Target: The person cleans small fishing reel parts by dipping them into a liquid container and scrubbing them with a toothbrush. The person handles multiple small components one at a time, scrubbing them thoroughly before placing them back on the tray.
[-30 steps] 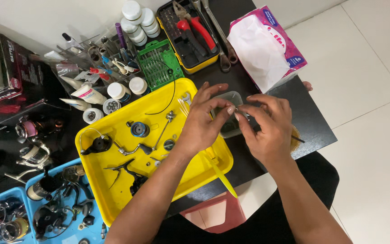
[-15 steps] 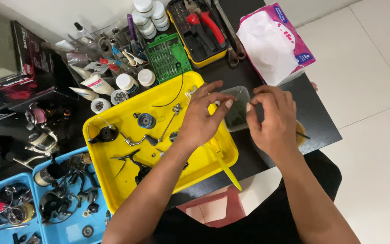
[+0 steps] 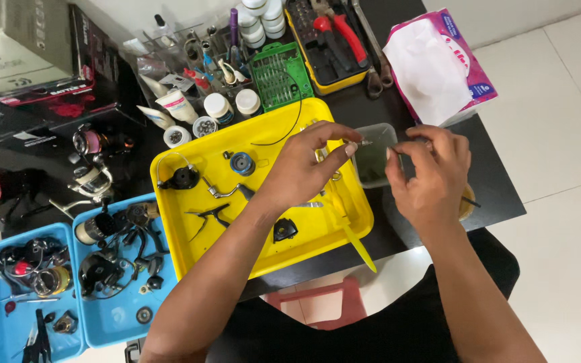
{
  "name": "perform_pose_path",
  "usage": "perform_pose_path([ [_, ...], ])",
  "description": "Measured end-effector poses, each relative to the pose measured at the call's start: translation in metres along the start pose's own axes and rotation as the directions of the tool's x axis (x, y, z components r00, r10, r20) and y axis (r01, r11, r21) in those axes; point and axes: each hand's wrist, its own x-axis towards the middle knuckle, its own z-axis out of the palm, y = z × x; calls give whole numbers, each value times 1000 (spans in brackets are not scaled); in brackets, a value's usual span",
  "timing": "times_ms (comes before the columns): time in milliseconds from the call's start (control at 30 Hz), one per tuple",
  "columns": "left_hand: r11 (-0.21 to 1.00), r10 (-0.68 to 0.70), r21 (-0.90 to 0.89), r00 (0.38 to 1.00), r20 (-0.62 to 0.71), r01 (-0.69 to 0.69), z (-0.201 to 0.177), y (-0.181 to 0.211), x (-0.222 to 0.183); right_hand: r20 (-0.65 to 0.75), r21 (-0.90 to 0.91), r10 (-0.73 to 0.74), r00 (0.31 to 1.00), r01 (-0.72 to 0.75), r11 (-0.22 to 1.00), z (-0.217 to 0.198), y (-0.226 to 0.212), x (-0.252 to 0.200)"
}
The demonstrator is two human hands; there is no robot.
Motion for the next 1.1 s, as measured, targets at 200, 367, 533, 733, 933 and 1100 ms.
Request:
perform_pose_path([
  [200, 996, -17, -83, 999, -45, 13, -13, -17, -25, 124, 216, 76, 989, -102, 971, 8, -35, 5],
  [367, 995, -52, -88, 996, -76, 46, -34, -20, -48, 485, 375, 90, 870, -300, 877, 40, -75, 16],
  [533, 985, -151, -102, 979, -139, 138, -52, -39, -75, 790, 237, 94, 606, -443, 865, 76, -101, 34],
  [733, 953, -258, -221, 941, -221, 209, -67, -70, -103, 919, 33, 134, 371, -410, 912, 91, -124, 61],
  [933, 918, -289, -349, 919, -270, 186, -66, -85, -117, 929, 4, 103, 355, -287, 958, 106, -128, 62],
  [1100, 912, -293, -367, 918, -268, 184, -64, -85, -116, 931, -9, 81, 355, -200, 980, 108, -131, 64],
])
